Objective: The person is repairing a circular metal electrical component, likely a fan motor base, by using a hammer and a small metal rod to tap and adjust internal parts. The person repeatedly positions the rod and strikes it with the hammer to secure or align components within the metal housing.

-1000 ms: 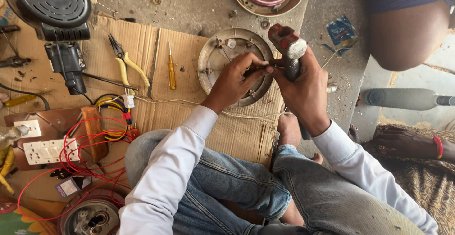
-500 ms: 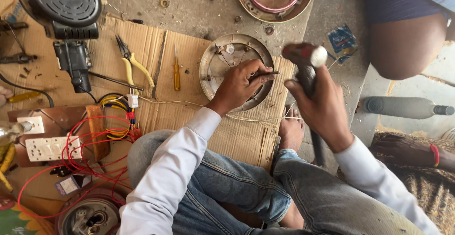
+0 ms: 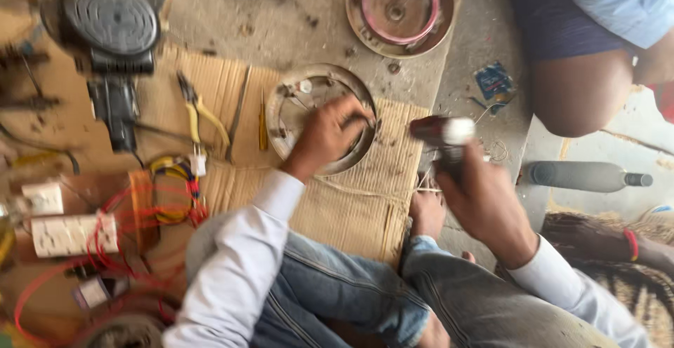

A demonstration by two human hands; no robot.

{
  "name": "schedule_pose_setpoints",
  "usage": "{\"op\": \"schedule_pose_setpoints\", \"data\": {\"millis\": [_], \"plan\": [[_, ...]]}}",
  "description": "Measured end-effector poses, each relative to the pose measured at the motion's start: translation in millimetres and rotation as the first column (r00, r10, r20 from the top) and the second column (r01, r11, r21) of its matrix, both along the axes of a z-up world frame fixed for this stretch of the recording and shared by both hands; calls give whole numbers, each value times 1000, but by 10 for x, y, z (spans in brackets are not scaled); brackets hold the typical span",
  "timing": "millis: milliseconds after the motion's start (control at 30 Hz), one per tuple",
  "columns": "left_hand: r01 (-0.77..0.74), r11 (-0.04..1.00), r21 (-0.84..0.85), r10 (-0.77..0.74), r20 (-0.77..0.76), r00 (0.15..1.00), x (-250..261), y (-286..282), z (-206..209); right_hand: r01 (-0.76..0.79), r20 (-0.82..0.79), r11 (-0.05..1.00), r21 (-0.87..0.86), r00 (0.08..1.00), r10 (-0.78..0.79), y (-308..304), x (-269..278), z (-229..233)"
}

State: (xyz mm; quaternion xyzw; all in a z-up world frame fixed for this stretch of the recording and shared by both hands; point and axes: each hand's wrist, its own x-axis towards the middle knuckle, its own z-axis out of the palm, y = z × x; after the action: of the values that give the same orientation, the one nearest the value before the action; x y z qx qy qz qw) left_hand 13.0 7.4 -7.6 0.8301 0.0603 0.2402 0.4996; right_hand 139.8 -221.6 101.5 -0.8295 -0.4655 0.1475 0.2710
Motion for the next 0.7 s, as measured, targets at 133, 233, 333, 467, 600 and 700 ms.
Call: {"op": "schedule_pose_setpoints", "data": {"millis": [133, 233, 333, 467, 600, 700], "plan": [[7, 990, -142, -18, -74, 997, -169, 57, 90, 187, -63, 967, 172, 982, -179, 56, -155, 294], [60, 976, -210, -55, 30, 998, 46, 129, 322, 329, -289, 942, 68, 910, -297, 326, -98, 492], [73, 916, -394, -101, -51, 994, -87, 46, 309, 258, -423, 961, 95, 885, -196, 481, -108, 487], [169, 862, -478, -212, -36, 977, -84, 3, 334, -5, -324, 946, 324, 939, 115, 663, -206, 404], [173, 859, -483, -234, -69, 970, -91, -8, 297, 61, -165, 990, 130, 985, -40, 672, -264, 254], [183, 851, -492, -243, -59, 968, -121, -53, 271, 110, -122, 992, 59, 987, -102, 656, -256, 128]]}}
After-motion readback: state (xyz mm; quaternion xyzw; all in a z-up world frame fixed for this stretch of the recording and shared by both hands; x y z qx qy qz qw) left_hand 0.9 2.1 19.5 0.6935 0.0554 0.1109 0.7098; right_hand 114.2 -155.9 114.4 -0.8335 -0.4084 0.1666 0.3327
